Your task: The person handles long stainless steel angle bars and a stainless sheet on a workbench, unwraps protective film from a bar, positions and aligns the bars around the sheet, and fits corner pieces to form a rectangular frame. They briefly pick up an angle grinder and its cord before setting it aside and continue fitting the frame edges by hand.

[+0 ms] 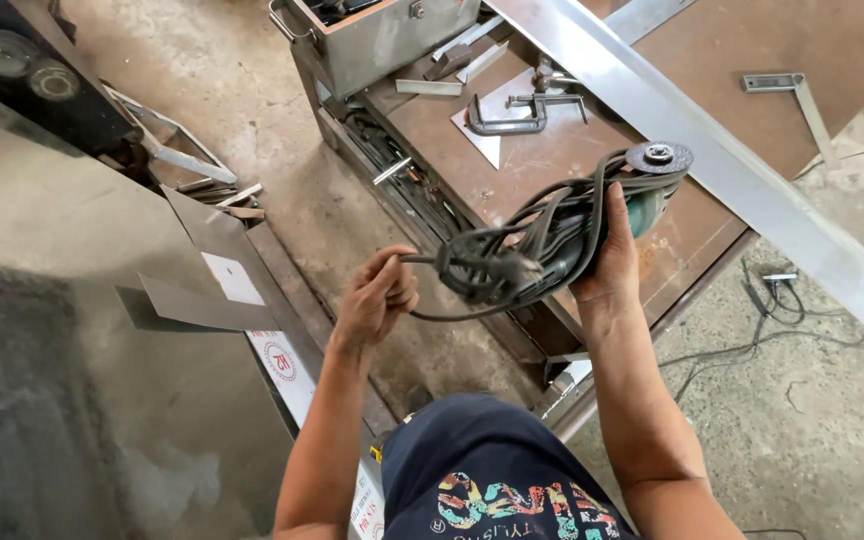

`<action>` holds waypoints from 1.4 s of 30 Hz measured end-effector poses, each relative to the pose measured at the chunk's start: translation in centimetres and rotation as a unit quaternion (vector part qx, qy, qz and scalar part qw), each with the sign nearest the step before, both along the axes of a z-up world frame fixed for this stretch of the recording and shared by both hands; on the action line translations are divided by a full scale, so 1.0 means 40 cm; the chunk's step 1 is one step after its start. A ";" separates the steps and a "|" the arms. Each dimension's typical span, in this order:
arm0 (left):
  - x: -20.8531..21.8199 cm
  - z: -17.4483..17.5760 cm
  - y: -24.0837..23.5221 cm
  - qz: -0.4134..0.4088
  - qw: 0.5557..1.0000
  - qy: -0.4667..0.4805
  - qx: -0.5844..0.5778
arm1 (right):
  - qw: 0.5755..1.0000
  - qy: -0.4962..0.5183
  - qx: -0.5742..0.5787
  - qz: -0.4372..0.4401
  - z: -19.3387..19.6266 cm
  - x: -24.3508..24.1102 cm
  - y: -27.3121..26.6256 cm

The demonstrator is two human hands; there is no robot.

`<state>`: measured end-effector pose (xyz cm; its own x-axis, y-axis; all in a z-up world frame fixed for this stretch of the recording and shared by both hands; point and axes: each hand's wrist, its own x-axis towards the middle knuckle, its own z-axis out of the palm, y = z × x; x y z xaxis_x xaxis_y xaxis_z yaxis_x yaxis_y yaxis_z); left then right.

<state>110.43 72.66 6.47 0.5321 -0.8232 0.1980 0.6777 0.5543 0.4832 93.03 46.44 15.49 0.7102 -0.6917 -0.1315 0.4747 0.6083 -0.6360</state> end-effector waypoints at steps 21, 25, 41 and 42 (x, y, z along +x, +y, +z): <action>-0.023 0.420 -0.163 0.048 0.540 -0.821 0.179 | 0.977 0.032 -0.137 -0.161 0.085 0.011 0.033; -0.002 0.363 -0.191 0.163 0.546 -0.814 0.109 | 0.972 0.027 -0.141 -0.188 0.091 0.014 0.031; -0.280 0.224 -0.095 0.101 0.985 -0.131 -0.052 | 0.943 0.009 -0.071 -0.325 0.006 0.010 -0.148; -0.253 0.209 -0.092 0.127 0.990 -0.063 0.011 | 0.953 -0.006 -0.065 -0.294 -0.003 -0.003 -0.149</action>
